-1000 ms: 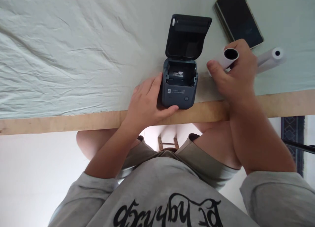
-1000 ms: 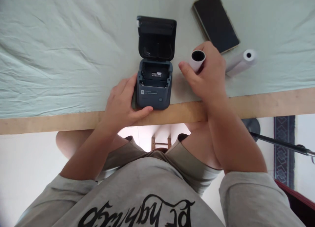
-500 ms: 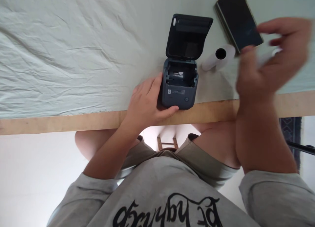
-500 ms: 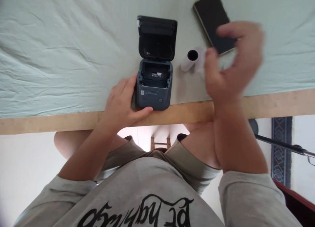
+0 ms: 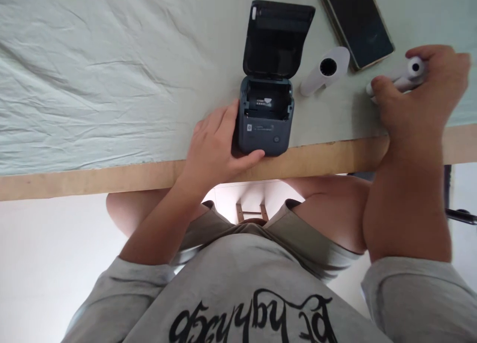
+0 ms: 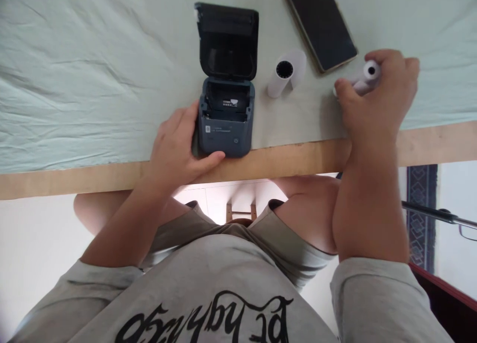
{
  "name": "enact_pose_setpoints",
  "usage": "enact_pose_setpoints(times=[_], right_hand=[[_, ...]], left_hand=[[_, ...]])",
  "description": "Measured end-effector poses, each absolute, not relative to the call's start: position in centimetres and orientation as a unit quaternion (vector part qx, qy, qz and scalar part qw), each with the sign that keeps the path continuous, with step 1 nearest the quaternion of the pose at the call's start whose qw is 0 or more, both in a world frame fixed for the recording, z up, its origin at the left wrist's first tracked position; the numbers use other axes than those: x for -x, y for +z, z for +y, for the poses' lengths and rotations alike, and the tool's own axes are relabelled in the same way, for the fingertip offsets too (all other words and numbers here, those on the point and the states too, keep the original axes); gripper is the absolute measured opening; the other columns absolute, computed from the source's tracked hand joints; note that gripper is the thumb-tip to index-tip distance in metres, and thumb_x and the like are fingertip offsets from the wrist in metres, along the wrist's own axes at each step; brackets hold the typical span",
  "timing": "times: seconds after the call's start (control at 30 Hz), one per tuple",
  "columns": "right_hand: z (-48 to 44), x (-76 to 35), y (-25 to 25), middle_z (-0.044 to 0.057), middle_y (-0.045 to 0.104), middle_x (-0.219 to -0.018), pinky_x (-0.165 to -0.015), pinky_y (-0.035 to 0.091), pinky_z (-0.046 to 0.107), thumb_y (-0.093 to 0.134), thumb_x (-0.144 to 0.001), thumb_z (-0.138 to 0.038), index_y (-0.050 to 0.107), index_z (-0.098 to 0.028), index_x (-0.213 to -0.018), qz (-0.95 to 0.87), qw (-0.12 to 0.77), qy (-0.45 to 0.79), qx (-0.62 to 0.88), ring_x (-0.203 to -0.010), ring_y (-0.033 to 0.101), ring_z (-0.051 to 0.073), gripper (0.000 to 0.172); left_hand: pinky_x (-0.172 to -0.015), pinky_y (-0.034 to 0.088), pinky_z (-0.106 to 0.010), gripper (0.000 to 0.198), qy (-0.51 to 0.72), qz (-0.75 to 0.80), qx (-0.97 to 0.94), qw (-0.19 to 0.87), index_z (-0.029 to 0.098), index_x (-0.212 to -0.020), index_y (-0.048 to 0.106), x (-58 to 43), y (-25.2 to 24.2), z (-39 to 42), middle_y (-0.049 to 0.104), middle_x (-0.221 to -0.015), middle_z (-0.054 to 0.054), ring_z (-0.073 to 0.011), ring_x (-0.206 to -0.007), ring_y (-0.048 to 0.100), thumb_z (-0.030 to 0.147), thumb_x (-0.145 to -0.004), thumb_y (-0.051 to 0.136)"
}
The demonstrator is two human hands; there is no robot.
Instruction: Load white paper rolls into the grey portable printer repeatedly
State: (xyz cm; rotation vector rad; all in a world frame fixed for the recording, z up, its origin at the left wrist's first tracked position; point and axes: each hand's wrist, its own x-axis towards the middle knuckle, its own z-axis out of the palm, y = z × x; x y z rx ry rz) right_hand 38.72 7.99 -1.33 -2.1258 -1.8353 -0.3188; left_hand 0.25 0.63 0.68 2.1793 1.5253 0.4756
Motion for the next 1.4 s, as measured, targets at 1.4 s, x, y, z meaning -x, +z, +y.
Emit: enact_pose_setpoints(times=[1.4], right_hand=[[7.7,-29.4,2.4,0.003,0.072,-0.104,-0.072,0.048,0.028,0.058,-0.084,-0.005,0.08,-0.016,-0.112,-0.696,0.582,0.06,0.416,-0.097,0.064,0.018,0.038]], left_hand=[[-0.112,0.048,-0.053,0.099,0.194,0.521,-0.806,0.204,0.015,-0.164,0.04,0.6,-0.3,0.5,0.062,-0.148,-0.023,-0.0456,-0.135,0.061,0.075,-0.091,0.067]])
